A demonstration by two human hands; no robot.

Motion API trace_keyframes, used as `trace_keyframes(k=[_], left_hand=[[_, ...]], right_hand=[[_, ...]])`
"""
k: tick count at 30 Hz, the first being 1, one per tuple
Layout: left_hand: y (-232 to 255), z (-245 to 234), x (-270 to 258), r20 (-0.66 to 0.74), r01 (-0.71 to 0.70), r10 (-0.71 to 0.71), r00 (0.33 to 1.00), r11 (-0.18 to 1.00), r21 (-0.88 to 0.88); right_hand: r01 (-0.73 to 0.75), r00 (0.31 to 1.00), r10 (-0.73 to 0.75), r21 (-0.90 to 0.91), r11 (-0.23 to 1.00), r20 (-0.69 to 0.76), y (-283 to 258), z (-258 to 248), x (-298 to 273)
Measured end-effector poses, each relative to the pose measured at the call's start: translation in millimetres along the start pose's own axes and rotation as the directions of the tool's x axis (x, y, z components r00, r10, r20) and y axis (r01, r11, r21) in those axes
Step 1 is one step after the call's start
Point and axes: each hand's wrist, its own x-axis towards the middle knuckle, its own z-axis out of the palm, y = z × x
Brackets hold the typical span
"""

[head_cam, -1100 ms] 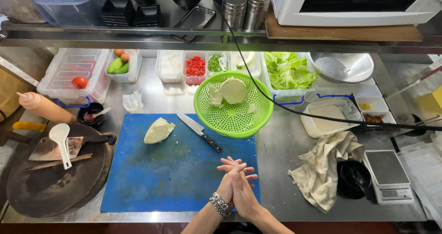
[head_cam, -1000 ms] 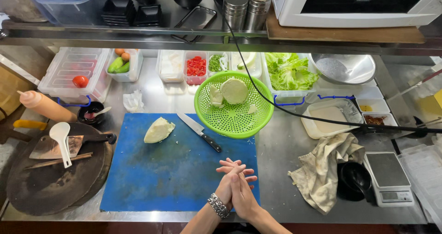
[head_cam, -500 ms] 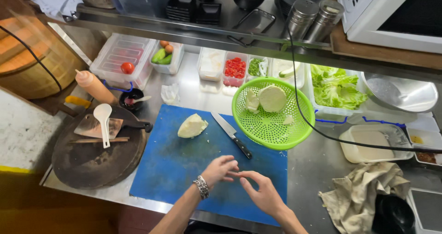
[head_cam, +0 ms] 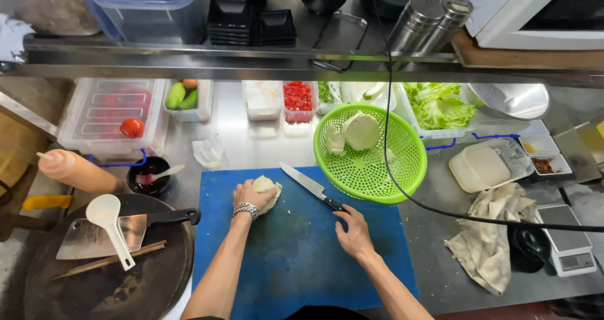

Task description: The person uses a knife to shred cabbage on a blue cutting board. They repeatedly slice the cabbage into thin strips and transfer the shredded pieces into a green colander. The person handles the cabbage and knife throughout the clip.

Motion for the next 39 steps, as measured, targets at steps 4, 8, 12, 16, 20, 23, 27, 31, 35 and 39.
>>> trace_keyframes(k=[4,8,12,16,20,23,27,31,35,39], left_hand=[[-15,2,-4,-0.020,-0.052,0.049,0.999,0.990,-0.135],[-29,-1,-10,-0.009,-0.020,0.019,1.000,0.974,-0.226],[-48,6,8,-0.064,-0.058,0.040,0.997,0.944,-0.323],[-49,-20,33,-0.217,-0.067,-0.009,0.976,0.938,-0.341],[-56,-55,60,-0.408,-0.101,-0.005,0.913,0.966,-0.239],[-63,-66,59,-0.404,-0.075,-0.030,0.914,0.968,-0.241],[-36,-83,21,-0.340,-0.014,-0.081,0.937,0.963,-0.268],[-18,-78,-33,-0.524,-0.216,0.083,0.847,0.957,-0.196],[-13,-67,-59,-0.603,-0.457,0.259,0.755,0.867,-0.200],[-15,-64,-82,-0.572,-0.491,0.274,0.773,0.830,-0.266]], right_hand=[[-0.108,0.993,0.108,-0.007,0.994,0.055,-8,8,-1],[-0.090,0.995,0.086,-0.109,0.990,-0.040,-12,25,8],[-0.066,0.996,0.054,-0.171,0.983,-0.075,-49,33,12],[0.238,0.947,-0.230,0.006,0.971,-0.222,-99,18,29],[0.413,0.809,-0.356,0.021,0.910,-0.467,-147,-47,80],[0.262,0.905,-0.265,-0.053,0.964,-0.332,-111,-69,168],[-0.056,0.995,0.024,-0.353,0.934,-0.092,-36,-21,264],[-0.058,0.998,0.033,-0.582,0.811,-0.053,-67,-21,252],[-0.082,0.996,0.081,-0.671,0.736,-0.033,-74,-32,248],[-0.020,0.994,-0.045,-0.573,0.820,-0.100,-55,-40,222]])
